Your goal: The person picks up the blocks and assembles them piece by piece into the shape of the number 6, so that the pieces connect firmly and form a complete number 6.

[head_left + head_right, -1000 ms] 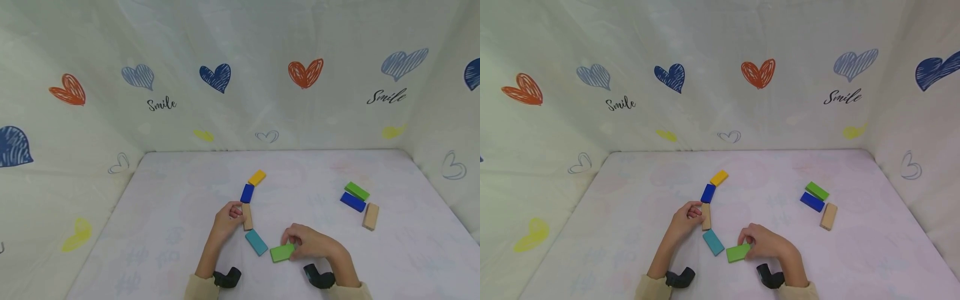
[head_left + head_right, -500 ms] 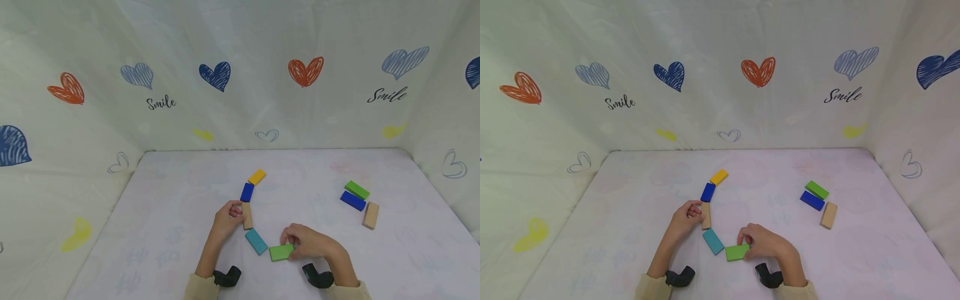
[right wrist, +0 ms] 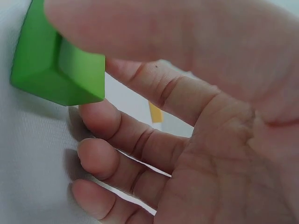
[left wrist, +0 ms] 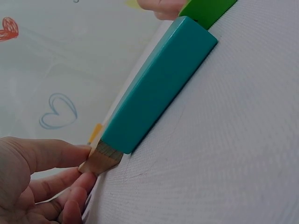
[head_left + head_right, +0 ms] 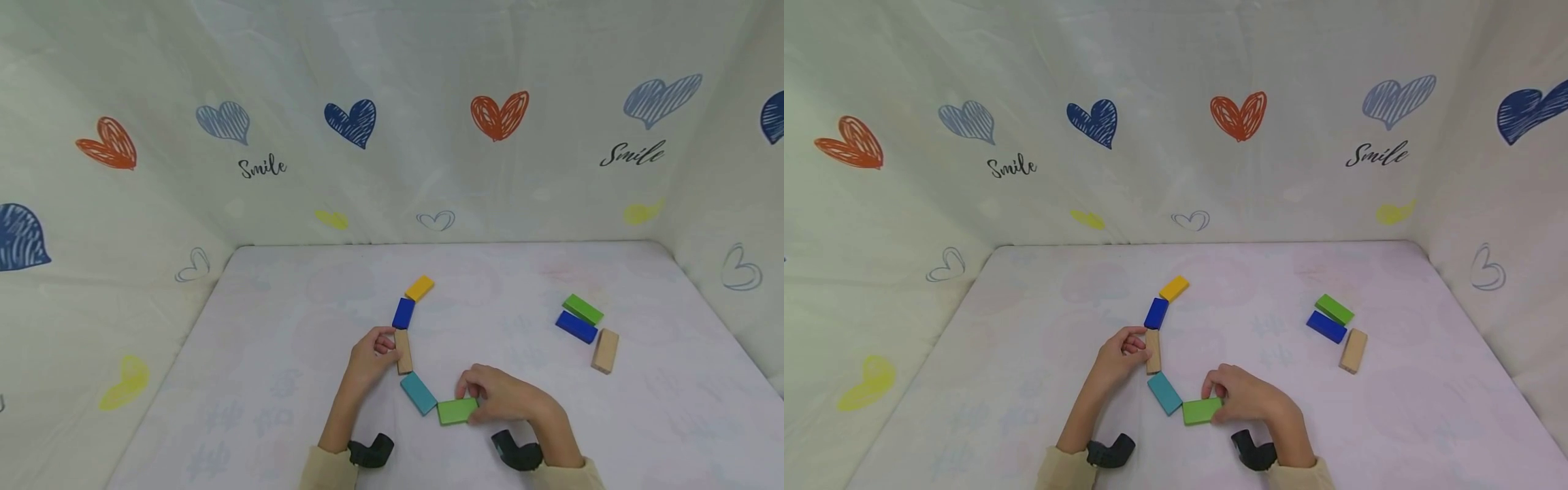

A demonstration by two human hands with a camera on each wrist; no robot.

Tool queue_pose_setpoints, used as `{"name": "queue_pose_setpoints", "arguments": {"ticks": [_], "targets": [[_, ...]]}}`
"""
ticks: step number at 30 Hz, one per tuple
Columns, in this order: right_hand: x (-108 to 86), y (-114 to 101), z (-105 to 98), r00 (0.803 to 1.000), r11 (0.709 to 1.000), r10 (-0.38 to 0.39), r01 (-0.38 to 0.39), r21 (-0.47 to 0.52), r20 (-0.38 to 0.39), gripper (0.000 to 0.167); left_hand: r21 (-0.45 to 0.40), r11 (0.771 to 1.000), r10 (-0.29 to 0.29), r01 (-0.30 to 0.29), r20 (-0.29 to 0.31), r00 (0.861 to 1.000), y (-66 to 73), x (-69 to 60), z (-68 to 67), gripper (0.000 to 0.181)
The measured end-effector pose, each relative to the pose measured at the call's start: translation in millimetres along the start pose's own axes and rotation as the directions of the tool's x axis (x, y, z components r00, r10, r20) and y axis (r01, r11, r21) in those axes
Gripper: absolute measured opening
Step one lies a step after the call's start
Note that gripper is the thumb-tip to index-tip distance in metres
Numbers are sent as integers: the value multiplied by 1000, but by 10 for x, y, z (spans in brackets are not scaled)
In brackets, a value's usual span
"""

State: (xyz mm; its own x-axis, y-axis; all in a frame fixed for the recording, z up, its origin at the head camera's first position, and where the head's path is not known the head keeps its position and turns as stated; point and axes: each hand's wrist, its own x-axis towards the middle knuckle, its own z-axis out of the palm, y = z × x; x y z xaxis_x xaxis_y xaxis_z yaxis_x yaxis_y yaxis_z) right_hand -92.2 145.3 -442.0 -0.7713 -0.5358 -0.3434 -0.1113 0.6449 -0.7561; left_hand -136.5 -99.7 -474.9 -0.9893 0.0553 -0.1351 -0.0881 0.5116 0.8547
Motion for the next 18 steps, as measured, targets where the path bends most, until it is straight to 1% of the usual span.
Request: {"name": "queue_pose_setpoints", "arguments": {"ticks": [10,18], "targets": [[-26,34,-23,1000,1000,-14,14,18,-11,29,4,1000,-11,11,0,1000,15,-1,2,39],[-44,58,-53,1000,999,-16,17,35,-21,29,-1,1000,-1,1,3,1000,24,-6,-11,40]]}}
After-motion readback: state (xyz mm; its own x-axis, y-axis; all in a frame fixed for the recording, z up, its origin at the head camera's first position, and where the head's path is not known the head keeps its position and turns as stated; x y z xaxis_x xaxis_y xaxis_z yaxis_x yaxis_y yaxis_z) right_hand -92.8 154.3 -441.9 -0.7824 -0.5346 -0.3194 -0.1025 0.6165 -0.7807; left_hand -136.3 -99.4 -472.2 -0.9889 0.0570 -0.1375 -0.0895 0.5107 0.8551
